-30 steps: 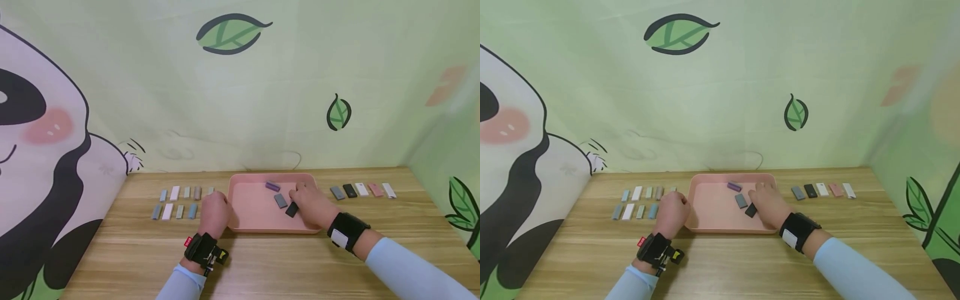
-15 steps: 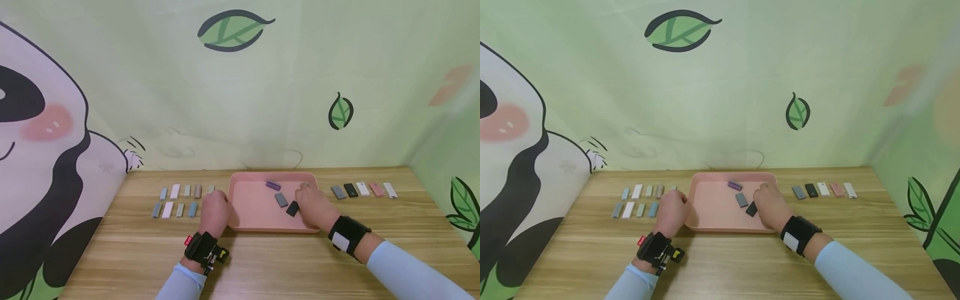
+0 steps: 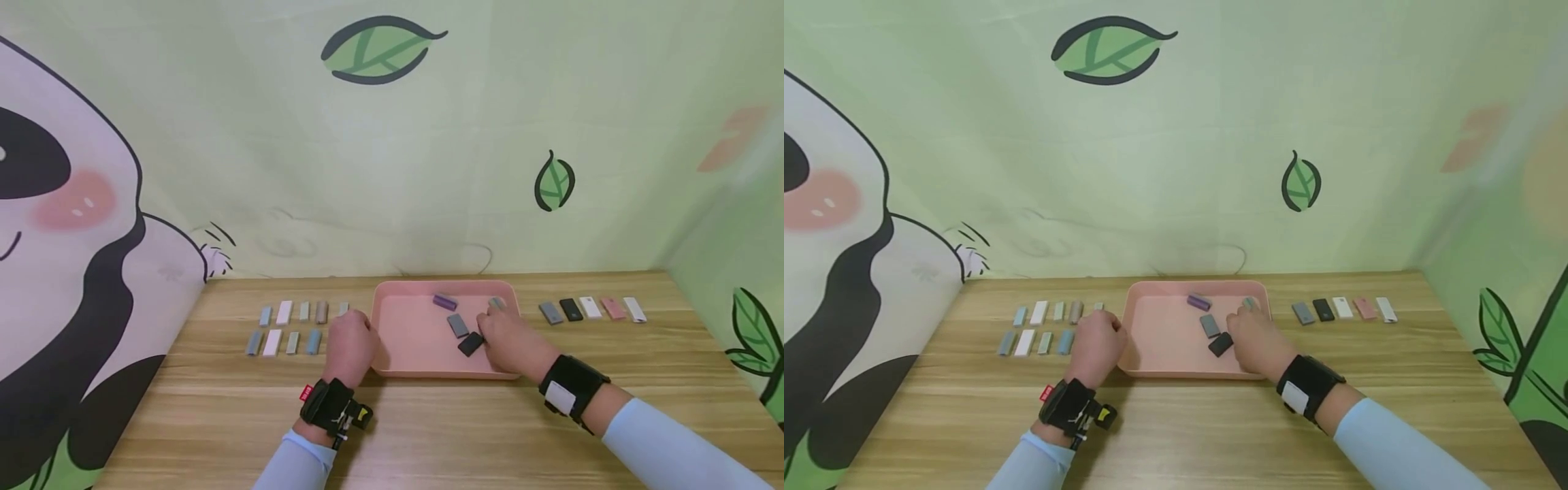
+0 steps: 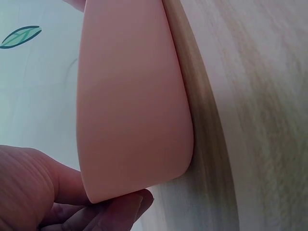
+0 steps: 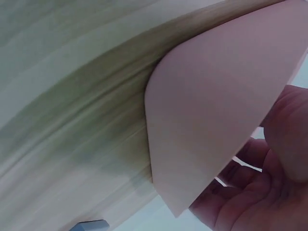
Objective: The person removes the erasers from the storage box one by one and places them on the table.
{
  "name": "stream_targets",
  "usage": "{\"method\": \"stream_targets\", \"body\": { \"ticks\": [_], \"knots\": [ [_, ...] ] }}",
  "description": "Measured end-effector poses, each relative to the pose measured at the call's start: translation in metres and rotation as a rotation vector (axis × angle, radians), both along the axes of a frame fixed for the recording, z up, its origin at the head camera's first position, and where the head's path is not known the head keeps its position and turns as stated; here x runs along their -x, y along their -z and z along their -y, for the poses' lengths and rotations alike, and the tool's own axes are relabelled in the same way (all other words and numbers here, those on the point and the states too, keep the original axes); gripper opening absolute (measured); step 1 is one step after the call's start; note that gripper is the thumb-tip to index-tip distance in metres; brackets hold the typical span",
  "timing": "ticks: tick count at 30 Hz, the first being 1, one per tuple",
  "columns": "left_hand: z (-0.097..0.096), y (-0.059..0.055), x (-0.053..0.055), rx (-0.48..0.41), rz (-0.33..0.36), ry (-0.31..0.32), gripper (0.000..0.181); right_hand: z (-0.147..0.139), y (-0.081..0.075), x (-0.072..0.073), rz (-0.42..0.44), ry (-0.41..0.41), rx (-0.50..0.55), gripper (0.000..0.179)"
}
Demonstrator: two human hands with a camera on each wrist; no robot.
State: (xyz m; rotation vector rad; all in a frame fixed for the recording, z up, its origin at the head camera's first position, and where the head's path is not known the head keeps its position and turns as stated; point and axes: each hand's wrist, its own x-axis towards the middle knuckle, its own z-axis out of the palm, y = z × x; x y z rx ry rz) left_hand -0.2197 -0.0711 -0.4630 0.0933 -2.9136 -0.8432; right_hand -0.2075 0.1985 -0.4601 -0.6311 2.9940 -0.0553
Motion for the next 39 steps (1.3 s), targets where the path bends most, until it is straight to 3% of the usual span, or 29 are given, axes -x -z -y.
{"method": "stream_targets", "body": {
  "ticks": [5,13,20,30,39],
  "knots": [
    [-0.001,0.001,0.000,0.001,-0.010,0.000,0.038,-0.001,0.004,0.002,0.096,0.060,0.108,0.014],
    [-0.001,0.002,-0.001,0.002,-0.002,-0.003,0.037,-0.004,0.003,0.002,0.165,0.072,0.171,0.015],
    [-0.001,0.002,-0.002,-0.010,0.001,0.003,0.036,-0.010,0.000,0.000,0.244,0.120,0.371,0.016],
    [-0.002,0.000,0.000,-0.043,0.058,-0.018,0.031,-0.038,-0.027,0.002,0.160,0.247,0.481,0.032],
    [-0.002,0.000,0.001,-0.039,0.044,-0.016,0.031,-0.081,-0.036,-0.001,-0.047,0.351,0.499,0.038]
  ]
}}
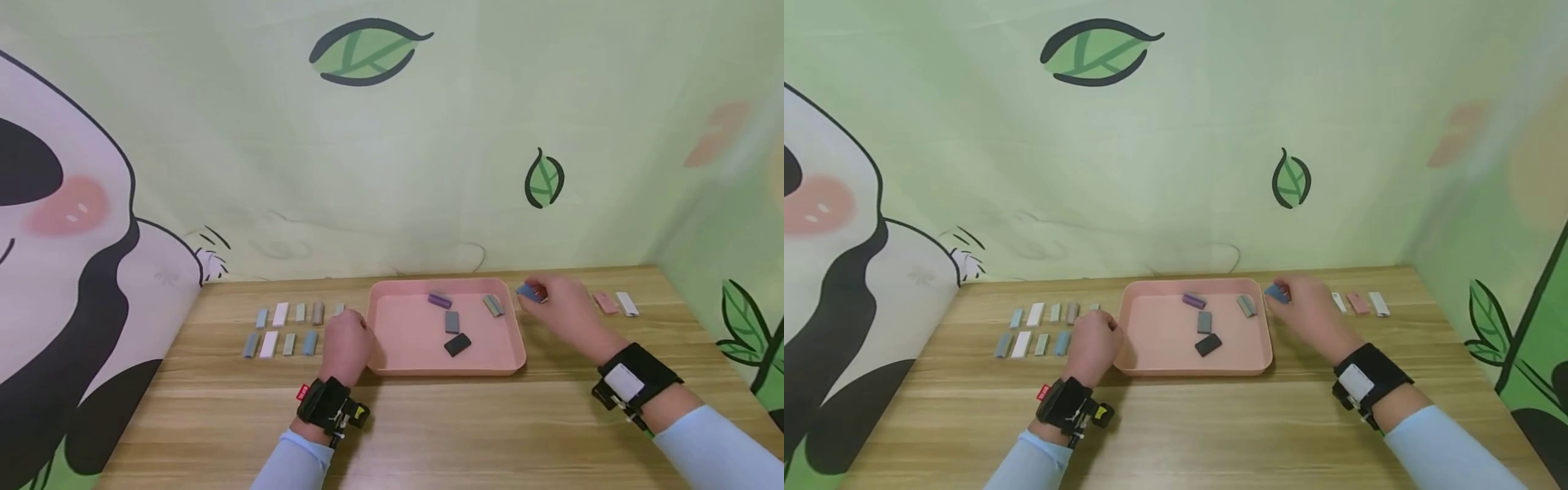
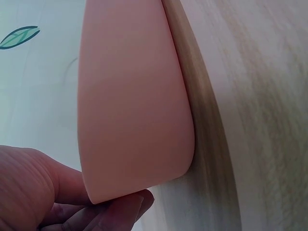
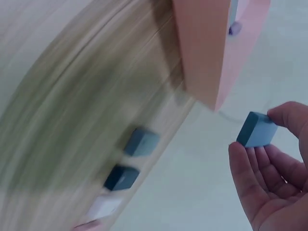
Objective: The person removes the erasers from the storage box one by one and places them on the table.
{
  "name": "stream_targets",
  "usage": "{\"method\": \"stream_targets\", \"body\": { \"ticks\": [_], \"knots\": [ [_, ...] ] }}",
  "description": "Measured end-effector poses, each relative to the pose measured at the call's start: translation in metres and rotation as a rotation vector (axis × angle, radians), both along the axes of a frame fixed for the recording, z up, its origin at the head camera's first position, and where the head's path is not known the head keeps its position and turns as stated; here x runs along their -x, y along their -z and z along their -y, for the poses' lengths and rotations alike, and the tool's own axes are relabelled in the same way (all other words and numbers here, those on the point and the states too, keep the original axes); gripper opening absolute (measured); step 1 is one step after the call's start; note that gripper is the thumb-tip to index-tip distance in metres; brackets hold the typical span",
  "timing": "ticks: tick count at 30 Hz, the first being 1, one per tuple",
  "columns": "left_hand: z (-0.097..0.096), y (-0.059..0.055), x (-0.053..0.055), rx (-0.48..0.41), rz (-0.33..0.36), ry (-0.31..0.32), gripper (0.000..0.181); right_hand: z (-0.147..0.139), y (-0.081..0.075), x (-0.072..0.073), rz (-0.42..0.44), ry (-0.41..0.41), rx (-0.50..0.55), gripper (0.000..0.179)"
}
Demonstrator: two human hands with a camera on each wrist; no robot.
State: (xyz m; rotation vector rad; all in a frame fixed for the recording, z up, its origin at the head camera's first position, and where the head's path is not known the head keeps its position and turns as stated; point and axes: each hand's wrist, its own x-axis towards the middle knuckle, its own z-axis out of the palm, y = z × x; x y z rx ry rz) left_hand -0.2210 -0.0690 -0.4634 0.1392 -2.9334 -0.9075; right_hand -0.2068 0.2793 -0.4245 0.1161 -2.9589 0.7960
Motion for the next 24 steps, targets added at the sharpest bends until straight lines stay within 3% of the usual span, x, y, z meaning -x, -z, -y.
{"method": "stream_targets", "body": {
  "ticks": [9,15,19,24],
  "knots": [
    [0.002,0.001,0.000,0.000,-0.005,-0.003,0.031,-0.049,0.022,-0.012,-0.154,0.146,-0.044,0.036],
    [0.001,0.001,0.000,0.022,-0.027,0.004,0.032,-0.085,0.031,-0.026,-0.180,0.260,-0.063,0.043],
    [0.002,0.001,0.000,0.025,-0.027,0.003,0.032,-0.100,0.032,-0.032,-0.192,0.337,-0.098,0.057],
    [0.002,0.001,0.000,0.029,-0.024,0.004,0.033,-0.114,0.036,-0.037,-0.132,0.363,-0.120,0.045]
  ]
}}
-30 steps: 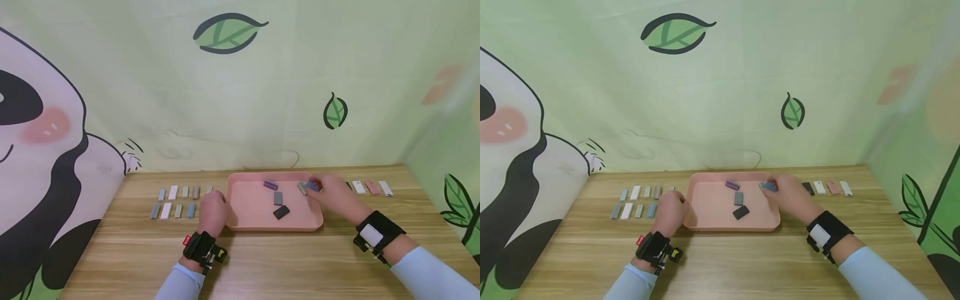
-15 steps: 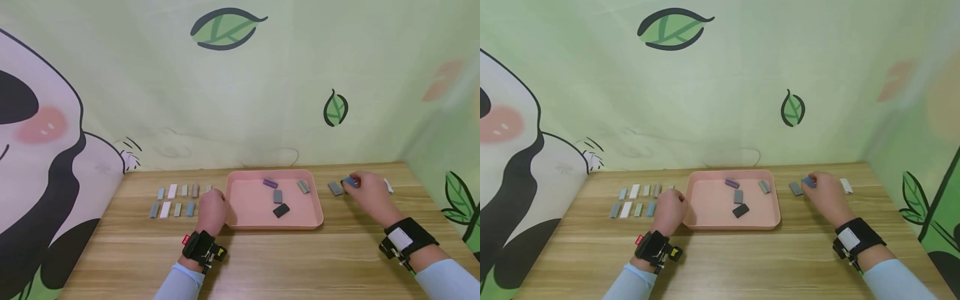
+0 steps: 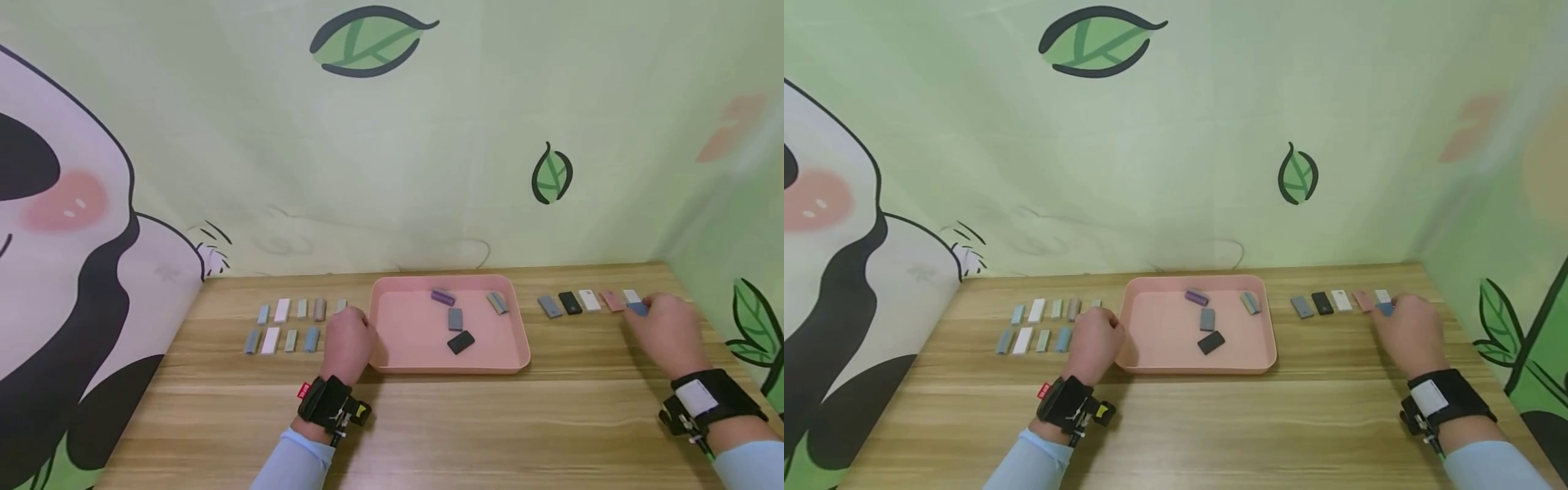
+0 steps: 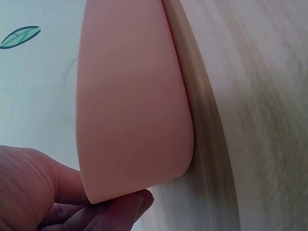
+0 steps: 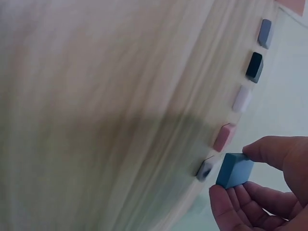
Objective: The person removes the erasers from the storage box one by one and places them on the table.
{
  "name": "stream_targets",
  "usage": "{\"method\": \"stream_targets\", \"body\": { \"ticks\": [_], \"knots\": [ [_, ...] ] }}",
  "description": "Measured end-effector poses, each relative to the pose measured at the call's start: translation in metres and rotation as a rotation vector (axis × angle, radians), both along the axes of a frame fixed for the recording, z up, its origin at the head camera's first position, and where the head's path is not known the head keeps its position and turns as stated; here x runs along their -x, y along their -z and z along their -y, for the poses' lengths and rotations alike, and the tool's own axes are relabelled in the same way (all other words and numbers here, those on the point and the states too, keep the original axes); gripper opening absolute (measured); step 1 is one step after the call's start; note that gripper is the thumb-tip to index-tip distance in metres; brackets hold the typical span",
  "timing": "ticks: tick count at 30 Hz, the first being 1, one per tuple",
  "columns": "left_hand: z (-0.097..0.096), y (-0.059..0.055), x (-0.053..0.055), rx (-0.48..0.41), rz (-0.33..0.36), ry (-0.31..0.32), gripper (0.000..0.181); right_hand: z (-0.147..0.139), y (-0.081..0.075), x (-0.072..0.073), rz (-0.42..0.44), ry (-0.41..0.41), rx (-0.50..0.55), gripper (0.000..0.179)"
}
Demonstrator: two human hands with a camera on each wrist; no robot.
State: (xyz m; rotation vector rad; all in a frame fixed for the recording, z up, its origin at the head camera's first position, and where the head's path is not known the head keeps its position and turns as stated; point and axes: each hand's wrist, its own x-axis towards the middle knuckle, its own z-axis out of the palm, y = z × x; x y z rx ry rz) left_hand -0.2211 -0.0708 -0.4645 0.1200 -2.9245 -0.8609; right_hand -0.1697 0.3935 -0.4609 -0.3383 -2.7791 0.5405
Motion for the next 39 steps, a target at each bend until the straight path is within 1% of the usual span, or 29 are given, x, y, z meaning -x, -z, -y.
{"method": "stream_targets", "body": {
  "ticks": [2,6,8,10,16,19,23,27,30,32,34,36,39],
  "knots": [
    [0.000,-0.001,0.000,-0.002,-0.002,-0.002,0.034,-0.003,0.001,-0.002,0.003,-0.013,-0.008,0.035],
    [-0.001,-0.002,-0.001,-0.012,0.009,-0.008,0.034,-0.007,0.004,-0.005,0.004,-0.018,-0.019,0.030],
    [-0.001,-0.002,-0.002,-0.016,0.017,-0.012,0.033,-0.009,0.006,-0.007,0.010,-0.016,-0.011,0.031],
    [-0.001,-0.002,-0.002,-0.021,0.027,-0.013,0.032,-0.010,0.006,-0.008,0.036,-0.009,0.003,0.032],
    [-0.001,-0.002,-0.003,-0.025,0.029,-0.011,0.033,-0.012,0.007,-0.009,0.109,0.007,0.031,0.028],
    [-0.001,-0.002,-0.003,-0.019,0.020,-0.006,0.034,-0.013,0.007,-0.009,0.114,0.007,0.027,0.029],
    [-0.001,-0.002,-0.003,-0.012,0.007,-0.005,0.034,-0.014,0.009,-0.009,0.099,0.008,0.018,0.030],
    [-0.002,-0.002,-0.003,-0.007,0.009,-0.005,0.033,-0.015,0.011,-0.010,0.119,0.024,0.007,0.034],
    [-0.003,-0.003,-0.003,-0.007,0.014,-0.003,0.033,-0.012,0.011,-0.011,0.133,0.036,-0.014,0.034],
    [-0.003,-0.004,-0.003,-0.008,0.013,-0.001,0.032,-0.008,0.009,-0.010,0.104,0.033,-0.040,0.034],
    [-0.003,-0.004,-0.003,-0.004,0.009,0.000,0.032,0.000,0.005,-0.007,0.043,0.018,-0.070,0.041],
    [-0.003,-0.004,-0.003,0.001,0.003,0.000,0.032,0.011,0.000,-0.002,-0.048,-0.017,-0.112,0.045],
    [-0.002,-0.005,-0.003,0.002,0.000,-0.001,0.032,0.030,-0.007,0.006,-0.128,-0.077,-0.150,0.044]
  ]
}}
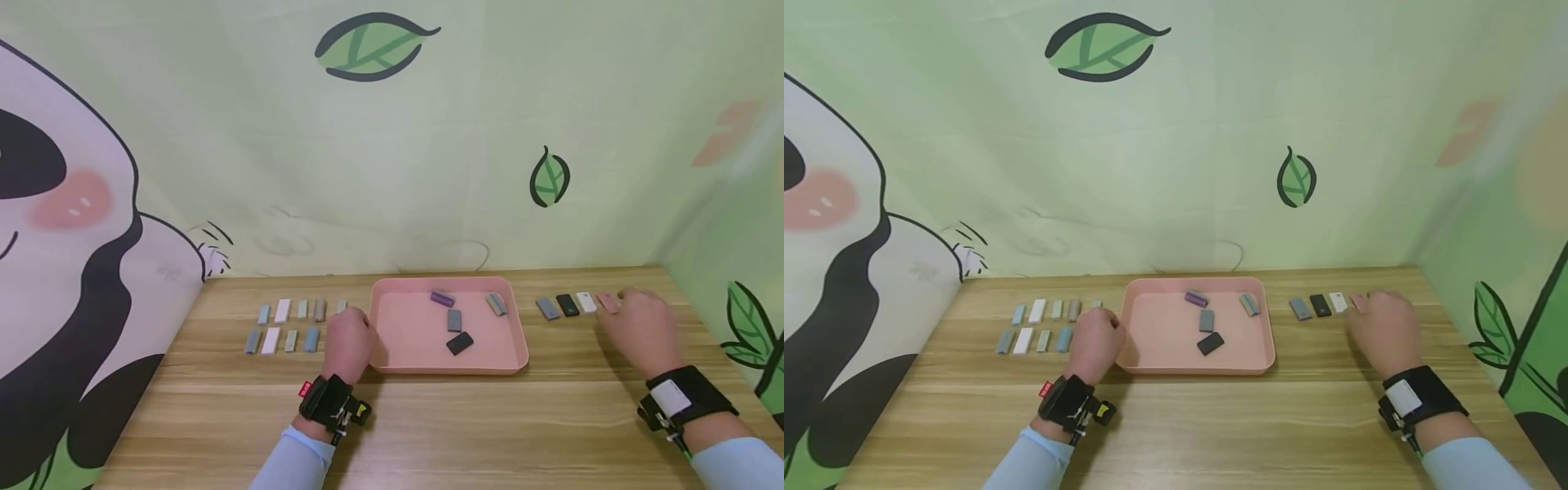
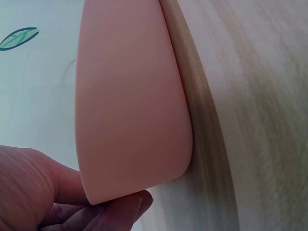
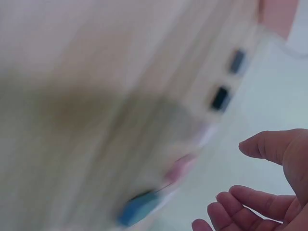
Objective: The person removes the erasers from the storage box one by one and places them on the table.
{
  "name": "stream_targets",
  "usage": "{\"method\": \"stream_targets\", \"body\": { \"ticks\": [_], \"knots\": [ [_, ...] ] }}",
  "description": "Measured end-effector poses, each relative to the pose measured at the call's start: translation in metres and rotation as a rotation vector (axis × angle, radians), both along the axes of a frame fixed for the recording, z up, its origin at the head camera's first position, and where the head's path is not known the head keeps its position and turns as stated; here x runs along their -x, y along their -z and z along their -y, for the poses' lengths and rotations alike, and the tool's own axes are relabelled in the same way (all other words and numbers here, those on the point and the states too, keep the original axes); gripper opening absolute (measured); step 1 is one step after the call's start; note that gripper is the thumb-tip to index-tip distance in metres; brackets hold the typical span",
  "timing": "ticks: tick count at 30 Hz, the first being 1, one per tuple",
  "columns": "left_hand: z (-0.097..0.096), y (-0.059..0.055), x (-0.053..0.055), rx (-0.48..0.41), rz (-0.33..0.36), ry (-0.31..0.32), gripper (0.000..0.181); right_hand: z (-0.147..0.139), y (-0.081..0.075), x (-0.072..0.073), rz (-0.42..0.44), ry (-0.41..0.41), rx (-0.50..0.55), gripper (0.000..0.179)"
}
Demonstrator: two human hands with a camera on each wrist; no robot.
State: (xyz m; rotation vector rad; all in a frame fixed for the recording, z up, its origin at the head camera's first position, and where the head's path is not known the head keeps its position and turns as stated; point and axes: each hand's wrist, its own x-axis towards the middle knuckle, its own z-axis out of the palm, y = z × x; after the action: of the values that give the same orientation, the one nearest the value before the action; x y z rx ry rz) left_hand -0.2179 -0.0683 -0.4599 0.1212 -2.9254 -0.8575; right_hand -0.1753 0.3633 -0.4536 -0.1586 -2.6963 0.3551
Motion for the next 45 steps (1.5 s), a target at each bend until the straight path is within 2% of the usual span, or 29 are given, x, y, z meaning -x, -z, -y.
{"method": "stream_targets", "body": {
  "ticks": [2,4,6,14,20,26,28,35,41,45],
  "knots": [
    [0.000,-0.001,0.000,-0.001,-0.002,0.001,0.032,0.015,-0.005,0.005,0.000,-0.035,0.008,0.035],
    [0.000,-0.001,0.001,-0.003,0.002,0.001,0.032,0.032,-0.010,0.009,0.034,-0.056,0.033,0.035],
    [0.000,-0.001,0.001,-0.004,0.007,-0.001,0.032,0.050,-0.013,0.013,0.061,-0.069,0.054,0.046],
    [0.000,-0.001,0.002,-0.017,0.038,-0.016,0.028,0.125,-0.026,0.026,0.234,-0.146,0.079,0.062],
    [0.000,0.001,0.002,-0.016,0.039,-0.018,0.028,0.165,-0.022,0.032,0.309,-0.228,0.065,0.066],
    [0.000,0.001,0.002,-0.029,0.034,-0.011,0.031,0.182,-0.012,0.036,0.397,-0.255,0.236,0.067],
    [0.000,0.001,0.002,-0.030,0.031,-0.013,0.032,0.183,-0.009,0.039,0.419,-0.256,0.247,0.069],
    [0.001,0.002,0.001,-0.005,0.011,-0.001,0.035,0.183,0.002,0.051,0.435,-0.230,0.156,0.046],
    [0.003,0.002,0.002,-0.002,0.017,-0.003,0.036,0.185,0.006,0.058,0.478,-0.196,0.055,0.067],
    [0.003,0.003,0.003,0.002,0.012,0.000,0.035,0.188,0.005,0.060,0.504,-0.181,0.022,0.038]
  ]
}}
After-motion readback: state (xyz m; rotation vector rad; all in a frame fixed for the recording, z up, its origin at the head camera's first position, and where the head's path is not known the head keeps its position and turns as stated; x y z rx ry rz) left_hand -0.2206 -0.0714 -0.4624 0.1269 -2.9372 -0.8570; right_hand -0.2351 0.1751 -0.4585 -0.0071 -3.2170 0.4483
